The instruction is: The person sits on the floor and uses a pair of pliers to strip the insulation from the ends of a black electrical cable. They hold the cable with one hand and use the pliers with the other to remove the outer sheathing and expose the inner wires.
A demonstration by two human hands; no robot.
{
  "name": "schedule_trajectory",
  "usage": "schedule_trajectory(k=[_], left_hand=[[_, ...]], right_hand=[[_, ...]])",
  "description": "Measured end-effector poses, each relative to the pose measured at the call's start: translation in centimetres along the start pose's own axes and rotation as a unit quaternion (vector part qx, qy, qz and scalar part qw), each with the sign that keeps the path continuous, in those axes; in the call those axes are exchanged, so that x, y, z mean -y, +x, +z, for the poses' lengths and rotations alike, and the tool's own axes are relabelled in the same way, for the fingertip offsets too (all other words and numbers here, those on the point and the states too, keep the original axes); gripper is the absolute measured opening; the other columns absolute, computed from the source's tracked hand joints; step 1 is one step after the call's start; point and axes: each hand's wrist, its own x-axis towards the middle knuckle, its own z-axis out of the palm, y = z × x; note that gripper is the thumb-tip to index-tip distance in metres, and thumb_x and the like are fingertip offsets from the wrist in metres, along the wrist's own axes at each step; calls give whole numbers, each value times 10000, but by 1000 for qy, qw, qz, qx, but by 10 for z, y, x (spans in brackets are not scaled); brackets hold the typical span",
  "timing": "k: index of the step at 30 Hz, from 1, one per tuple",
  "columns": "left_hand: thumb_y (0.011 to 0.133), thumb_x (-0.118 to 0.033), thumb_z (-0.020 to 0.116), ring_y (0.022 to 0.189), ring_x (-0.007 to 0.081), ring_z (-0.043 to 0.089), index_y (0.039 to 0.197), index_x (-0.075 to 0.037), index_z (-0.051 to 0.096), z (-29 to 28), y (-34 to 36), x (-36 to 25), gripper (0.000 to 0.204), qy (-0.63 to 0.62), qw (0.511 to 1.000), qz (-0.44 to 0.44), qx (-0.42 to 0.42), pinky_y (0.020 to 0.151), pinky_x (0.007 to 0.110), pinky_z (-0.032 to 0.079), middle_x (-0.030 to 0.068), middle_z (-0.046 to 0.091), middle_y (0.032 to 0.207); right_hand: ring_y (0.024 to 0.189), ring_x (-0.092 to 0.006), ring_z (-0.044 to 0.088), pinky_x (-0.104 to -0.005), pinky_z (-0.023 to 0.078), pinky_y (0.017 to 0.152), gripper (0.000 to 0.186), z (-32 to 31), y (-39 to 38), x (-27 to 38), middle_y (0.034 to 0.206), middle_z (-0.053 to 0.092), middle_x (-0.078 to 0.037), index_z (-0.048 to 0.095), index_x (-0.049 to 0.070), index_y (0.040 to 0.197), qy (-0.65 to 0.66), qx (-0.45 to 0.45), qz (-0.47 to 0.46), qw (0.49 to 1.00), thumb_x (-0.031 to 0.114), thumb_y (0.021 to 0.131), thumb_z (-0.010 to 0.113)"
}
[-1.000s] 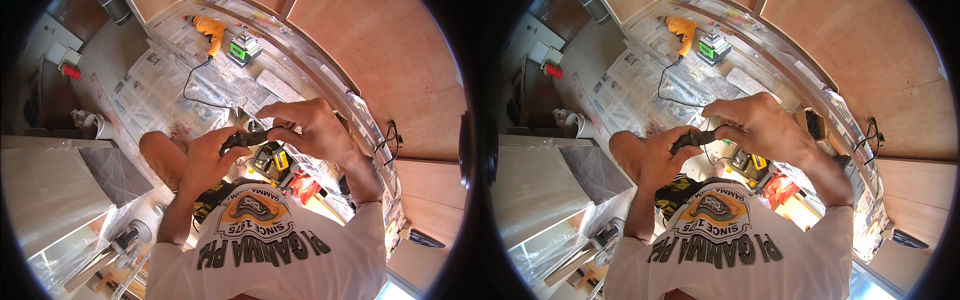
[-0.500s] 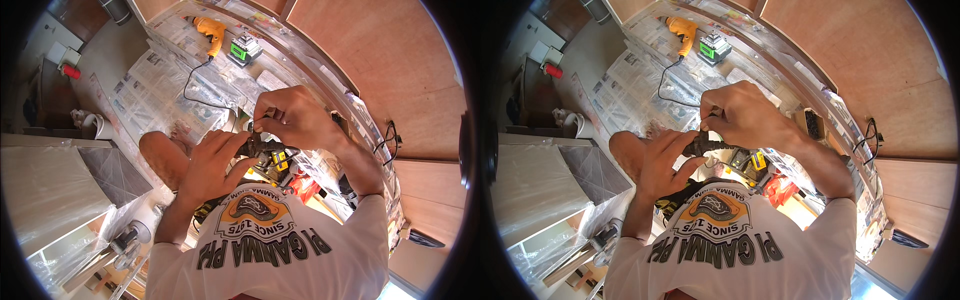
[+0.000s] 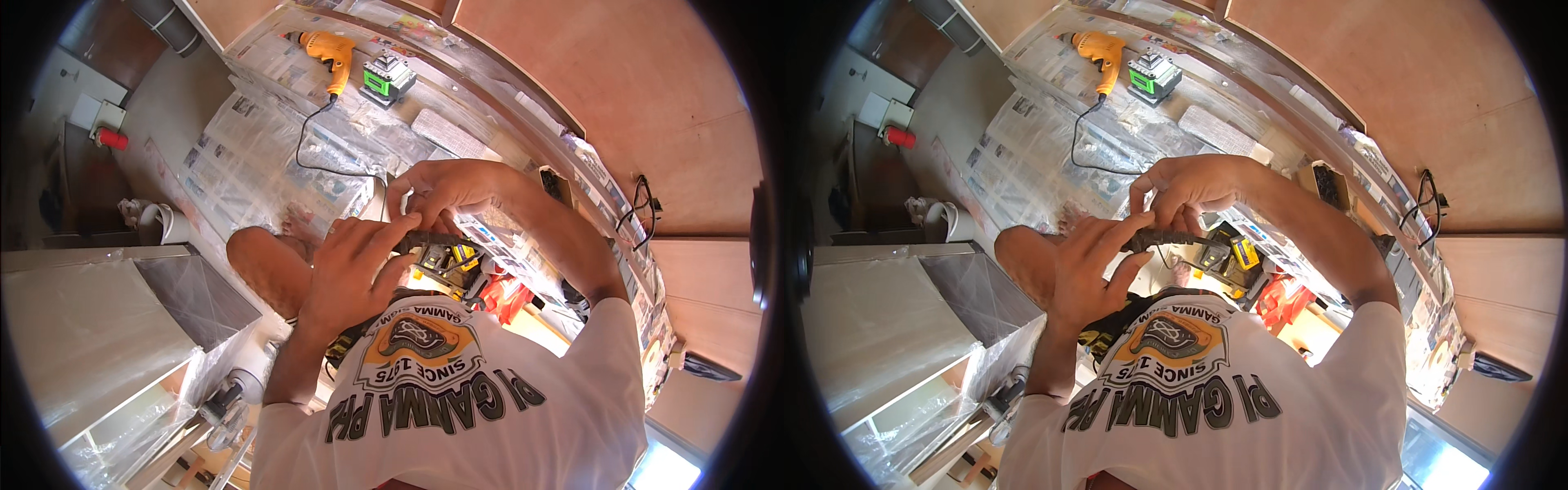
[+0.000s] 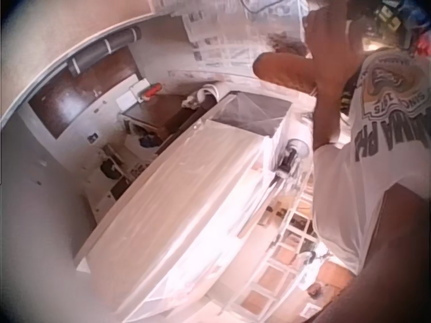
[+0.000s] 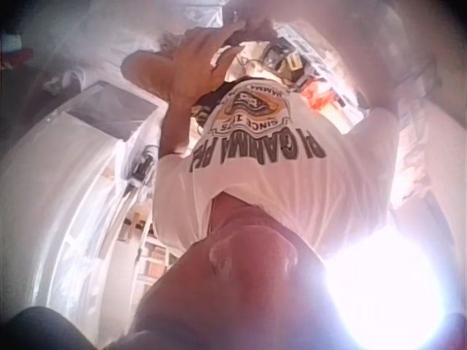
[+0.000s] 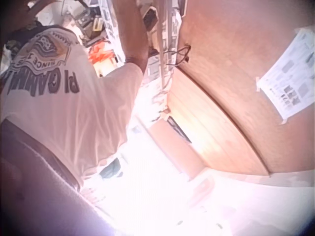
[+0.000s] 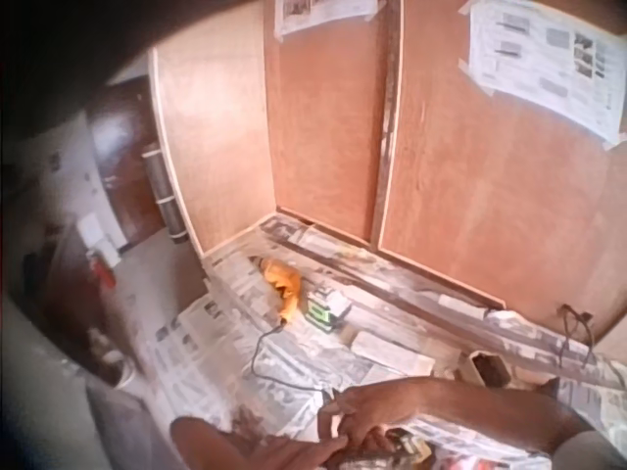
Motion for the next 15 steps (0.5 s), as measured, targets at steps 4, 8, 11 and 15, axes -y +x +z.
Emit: schedule_trajectory(k=[4, 8, 11, 15], left_hand=[[971, -214, 765, 875, 165, 658, 1290, -9, 672, 2, -2, 18, 391, -214, 953, -216, 10, 767, 315, 541, 60, 719, 1021], [1030, -293, 720, 870, 80, 613, 1365, 3, 601, 10, -14, 43, 463, -394, 859, -327, -26, 738, 235, 537, 22, 691, 1031], [1038, -241, 713, 899, 56, 571, 1329, 16, 593, 13, -15, 49, 405, -452, 821, -349, -26, 811, 211, 464, 12, 683, 1020], [1043, -242, 704, 888, 60, 561, 1340, 16, 585, 21, -15, 42, 411, -467, 814, -345, -34, 811, 213, 458, 21, 680, 1020]], right_hand=[[691, -236, 771, -335, 642, 545, 439, 18, -10, -4, 892, 731, -195, 532, -23, 1352, -51, -164, -21, 985, 189, 1002, 689], [697, -186, 730, -294, 587, 613, 185, 65, -28, -2, 881, 722, -177, 663, -50, 1163, -326, -563, -368, 664, 91, 1057, 607], [765, -234, 751, -332, 598, 656, 139, 111, -32, -31, 980, 746, -197, 681, -47, 1106, -256, -496, -462, 689, 40, 997, 682], [778, -377, 735, -402, 600, 708, 173, 92, 26, -62, 975, 725, -238, 676, -31, 1079, -392, -548, -360, 645, 85, 962, 727]])
